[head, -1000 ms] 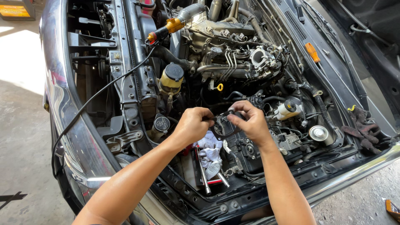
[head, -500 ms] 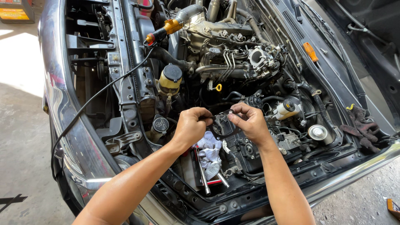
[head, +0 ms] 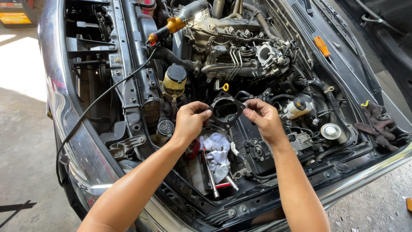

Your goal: The person holds a removed throttle body at the open engine bay and wipes its bore and flange with a white cloth. They then spray cleaner from an aerosol can onto the part and surrounding intake area, wipe the mounting surface, and fit a gasket onto the throttle body before positioning it at the intake opening.

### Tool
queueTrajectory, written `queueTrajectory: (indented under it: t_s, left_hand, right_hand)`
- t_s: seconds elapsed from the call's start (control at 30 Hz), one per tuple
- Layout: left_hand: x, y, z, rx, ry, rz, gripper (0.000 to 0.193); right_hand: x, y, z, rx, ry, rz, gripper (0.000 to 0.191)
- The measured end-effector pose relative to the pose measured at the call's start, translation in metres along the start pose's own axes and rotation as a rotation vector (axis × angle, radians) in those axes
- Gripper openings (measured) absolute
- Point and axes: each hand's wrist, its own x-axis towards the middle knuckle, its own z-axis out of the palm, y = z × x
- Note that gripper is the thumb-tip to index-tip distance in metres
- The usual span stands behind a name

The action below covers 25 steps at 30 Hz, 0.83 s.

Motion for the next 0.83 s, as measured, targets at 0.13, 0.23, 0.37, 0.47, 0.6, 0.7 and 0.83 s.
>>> queueTrajectory:
  t_s: [0.13, 0.23, 0.37, 0.47, 0.6, 0.7, 0.83]
  left_hand:
    - [-0.003, -0.002, 0.005, -0.033, -0.075, 0.001, 0.013]
    - [-0.005, 0.004, 0.004, 0.161, -0.154, 0.003, 0.014]
    - [-0.015, 0.012, 0.004, 0.385, -0.230, -0.040, 0.015]
    - [-0.019, 0.018, 0.004, 0.481, -0.185, 0.158, 0.018]
    - [-0.023, 0.024, 0.000, 0.587, -0.201, 0.137, 0.021]
    - [-0.025, 0.028, -0.001, 0.699, -0.213, 0.136, 0.023]
    - [-0.027, 0.029, 0.000, 0.753, -0.225, 0.141, 0.026]
  right_hand:
    - [0.005, 0.013, 0.007, 0.010, 0.029, -0.008, 0.020]
    - [0.005, 0.019, 0.006, 0.033, 0.051, -0.004, 0.018]
    - [0.005, 0.024, 0.004, 0.071, 0.040, 0.005, 0.019]
    - [0.004, 0.024, 0.005, 0.067, 0.007, 0.014, 0.021]
    - [0.001, 0.022, 0.007, -0.021, -0.044, 0.079, 0.016]
    - [-0.002, 0.016, 0.009, -0.157, -0.125, 0.063, 0.015]
    - [-0.001, 0.005, 0.016, -0.308, -0.098, 0.095, 0.015]
